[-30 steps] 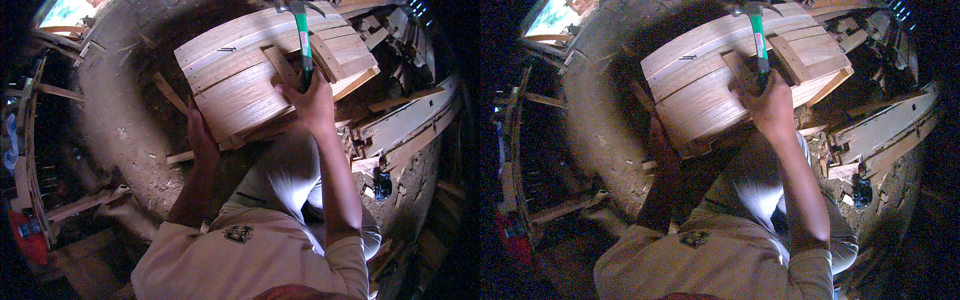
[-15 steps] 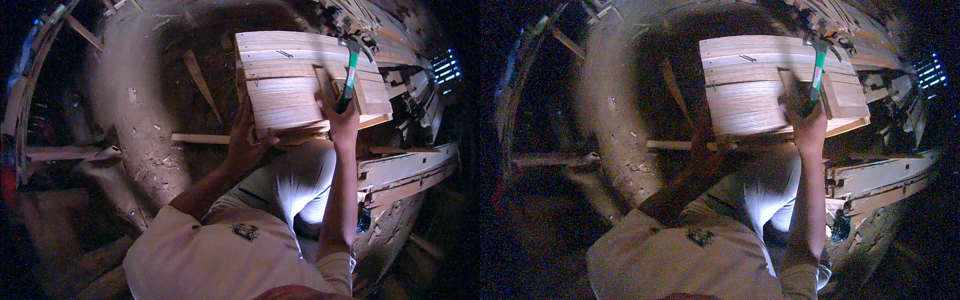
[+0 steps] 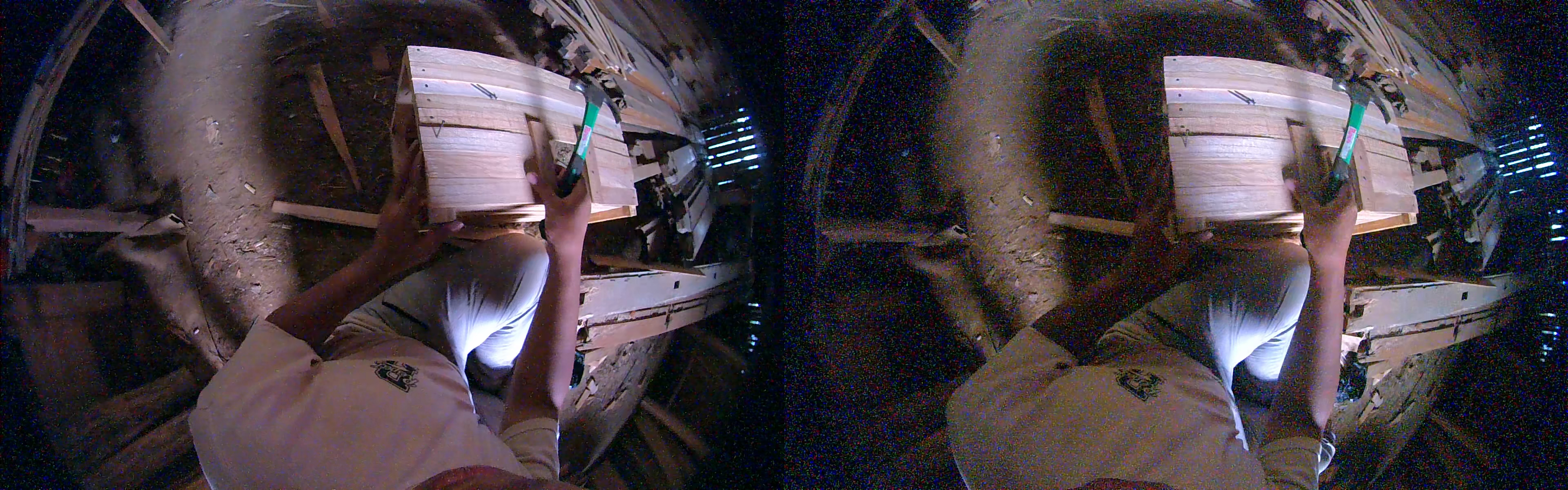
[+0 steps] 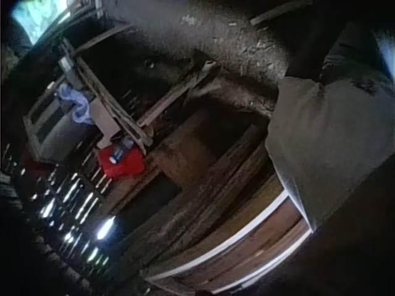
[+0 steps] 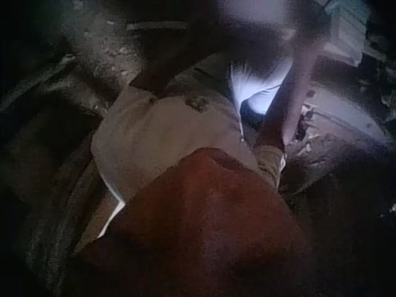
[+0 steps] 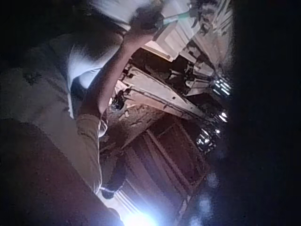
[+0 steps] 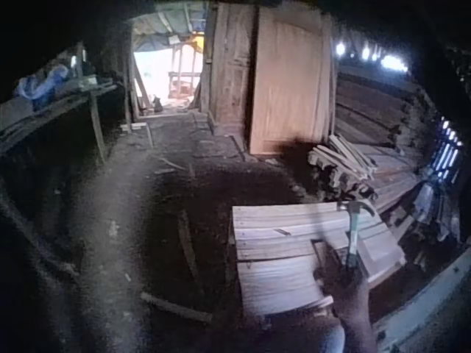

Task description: The person assembles a small wooden structure by hammering nails into wooden planks. They repeatedly pick up nails, position them, and strike them with a hammer to secure the pieces together.

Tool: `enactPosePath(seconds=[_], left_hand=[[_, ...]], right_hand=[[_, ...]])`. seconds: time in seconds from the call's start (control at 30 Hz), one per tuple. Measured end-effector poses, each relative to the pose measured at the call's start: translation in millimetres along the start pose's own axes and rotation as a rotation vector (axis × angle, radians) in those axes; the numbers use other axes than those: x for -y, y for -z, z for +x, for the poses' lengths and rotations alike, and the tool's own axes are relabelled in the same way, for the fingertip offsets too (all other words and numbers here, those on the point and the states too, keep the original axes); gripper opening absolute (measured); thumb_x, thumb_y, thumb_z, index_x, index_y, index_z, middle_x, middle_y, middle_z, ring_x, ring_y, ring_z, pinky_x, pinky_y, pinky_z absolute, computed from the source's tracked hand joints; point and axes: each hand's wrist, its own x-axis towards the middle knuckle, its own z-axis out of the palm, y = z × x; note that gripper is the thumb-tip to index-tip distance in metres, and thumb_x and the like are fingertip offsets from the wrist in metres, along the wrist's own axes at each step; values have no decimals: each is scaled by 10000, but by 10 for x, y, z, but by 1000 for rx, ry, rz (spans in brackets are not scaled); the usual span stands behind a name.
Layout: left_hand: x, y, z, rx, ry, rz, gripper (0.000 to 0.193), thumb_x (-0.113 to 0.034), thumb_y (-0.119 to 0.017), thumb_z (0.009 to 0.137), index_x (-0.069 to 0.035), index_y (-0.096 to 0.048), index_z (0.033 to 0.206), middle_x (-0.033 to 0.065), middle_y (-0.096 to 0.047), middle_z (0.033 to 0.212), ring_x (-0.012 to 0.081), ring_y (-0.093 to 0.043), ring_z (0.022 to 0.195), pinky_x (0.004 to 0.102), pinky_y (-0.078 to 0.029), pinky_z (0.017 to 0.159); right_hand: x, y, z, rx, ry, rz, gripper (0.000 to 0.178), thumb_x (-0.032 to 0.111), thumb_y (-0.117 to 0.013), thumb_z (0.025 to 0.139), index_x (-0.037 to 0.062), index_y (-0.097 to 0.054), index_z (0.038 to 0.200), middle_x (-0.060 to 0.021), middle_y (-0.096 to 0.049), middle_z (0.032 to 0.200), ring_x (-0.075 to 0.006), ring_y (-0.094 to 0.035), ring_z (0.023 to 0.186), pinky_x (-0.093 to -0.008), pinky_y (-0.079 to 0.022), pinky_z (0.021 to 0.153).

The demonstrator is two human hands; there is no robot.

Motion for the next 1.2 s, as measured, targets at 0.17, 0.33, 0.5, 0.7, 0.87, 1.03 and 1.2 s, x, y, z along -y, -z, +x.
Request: enactPosePath(seconds=[0.17,0.33,0.5,0.7,0.87,1.03,1.2], left_hand=[[-50,12,19,14,22,-23,1090,-213,-883,776,-15,-233,1628,276,-248,1666,460,-284,1534,507,-353,1209],[36,24,-21,29,13,-46,1052,-189,-862,794,13,-240,1618,273,-245,1669,448,-282,1537,517,-357,1205],[17,-26,-80,-63,43,42,997,-234,-859,799,30,-300,1581,261,-359,1596,426,-375,1479,533,-366,1185],[-685,-27,179,260,-224,212,760,-336,-815,833,39,-492,1409,257,-477,1457,424,-455,1388,531,-342,1189],[-939,-275,488,352,-330,361,541,-318,-757,872,45,-621,1249,230,-559,1350,418,-508,1321,517,-382,1153],[-748,-180,569,171,-231,344,379,-226,-735,879,28,-648,1147,231,-611,1246,427,-564,1258,515,-440,1102],[-692,110,559,308,-206,411,529,-211,-734,886,24,-581,1335,202,-561,1408,374,-510,1369,477,-421,1143]], right_hand=[[-100,41,30,33,8,-10,405,211,-917,807,11,-607,975,21,-520,828,-129,-505,765,-287,-463,699],[81,15,9,15,18,12,434,188,-916,799,-4,-624,1056,15,-525,845,-134,-486,766,-293,-454,702],[192,40,1,3,11,21,559,166,-917,787,-32,-631,1225,6,-541,867,-143,-463,763,-295,-440,692],[108,60,18,23,-42,-54,581,190,-918,779,-27,-638,1239,-106,-688,986,-226,-640,874,-356,-527,792],[182,59,43,36,-91,-36,550,175,-902,786,-25,-639,1226,-174,-753,1047,-279,-731,923,-389,-570,846],[77,54,20,1,-23,-65,607,240,-930,757,-26,-646,1222,-208,-745,1068,-345,-730,966,-415,-564,874],[59,37,11,0,-48,-102,709,280,-951,726,-25,-617,1273,-218,-731,1129,-379,-712,1031,-439,-555,914]])
